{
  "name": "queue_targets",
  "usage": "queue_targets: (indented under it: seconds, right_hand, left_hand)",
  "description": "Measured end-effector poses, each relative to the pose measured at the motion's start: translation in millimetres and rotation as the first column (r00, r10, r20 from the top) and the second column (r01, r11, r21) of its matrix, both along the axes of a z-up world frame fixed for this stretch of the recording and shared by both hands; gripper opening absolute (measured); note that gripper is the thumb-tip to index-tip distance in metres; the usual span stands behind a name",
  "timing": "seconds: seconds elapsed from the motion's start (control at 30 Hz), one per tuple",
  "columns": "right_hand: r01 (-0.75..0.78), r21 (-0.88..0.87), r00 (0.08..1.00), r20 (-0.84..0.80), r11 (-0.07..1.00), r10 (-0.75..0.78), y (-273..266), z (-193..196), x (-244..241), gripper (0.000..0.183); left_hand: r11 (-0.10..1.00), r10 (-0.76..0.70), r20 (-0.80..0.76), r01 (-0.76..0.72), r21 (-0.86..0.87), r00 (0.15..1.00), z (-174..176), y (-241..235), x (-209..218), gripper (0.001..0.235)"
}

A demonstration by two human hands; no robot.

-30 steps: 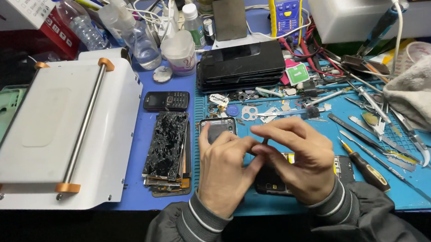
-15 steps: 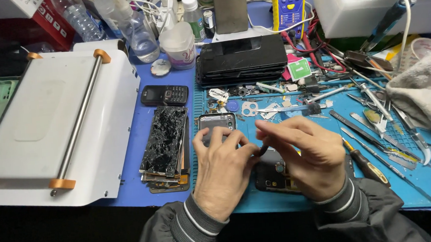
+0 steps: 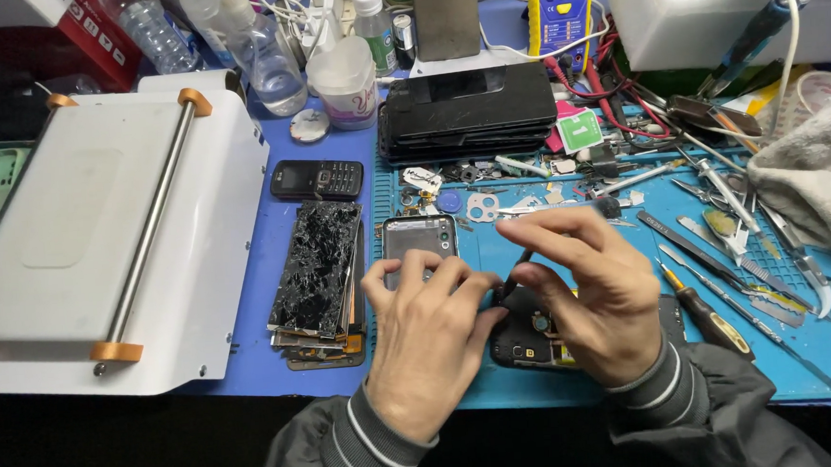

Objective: Disassembling and working on the internal components of a smartphone at a repair bench.

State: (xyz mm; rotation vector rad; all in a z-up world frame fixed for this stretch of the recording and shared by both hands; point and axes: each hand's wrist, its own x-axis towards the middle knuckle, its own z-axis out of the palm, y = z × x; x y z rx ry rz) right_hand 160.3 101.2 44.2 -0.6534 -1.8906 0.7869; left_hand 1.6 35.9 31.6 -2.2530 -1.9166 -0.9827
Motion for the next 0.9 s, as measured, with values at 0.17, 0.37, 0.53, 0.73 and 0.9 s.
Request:
queue_targets:
  seconds: [0.17,0.37,0.53,0.73,0.9]
  right_hand:
    - [-0.023,-0.063,0.998,-0.056,0.998,0.019,-1.1,1.0,2.1,0.052]
    - [-0.022,0.014,1.000,0.000,1.000,0.022,-1.8,6.1,-3.6,0.041]
    - [-0.037,-0.037,0.999,0.004,0.999,0.037,-3.0,9.7,-3.5,0.055]
    - [0.048,0.039,0.998,0.039,0.998,-0.049,-3.1,10.0,-2.8,0.041]
    - [-0.186,-0.042,0.981,-0.063,0.982,0.184,-3.1,-3.9,-1.1,0.033]
  left_hand:
    - [0.990,0.039,0.036,-0.044,0.130,0.999,8.9,-17.7,-0.3,0.021]
    - [0.966,-0.001,0.145,-0.037,0.256,0.989,-1.6,-23.2,1.0,0.024]
    - [0.961,0.016,0.168,-0.062,0.270,0.986,0.3,-23.2,0.0,0.026]
    - [0.967,0.025,0.155,-0.063,0.246,0.988,2.4,-24.6,-2.2,0.024]
    - [0.960,0.042,0.161,-0.085,0.268,0.986,-0.6,-26.7,-3.7,0.021]
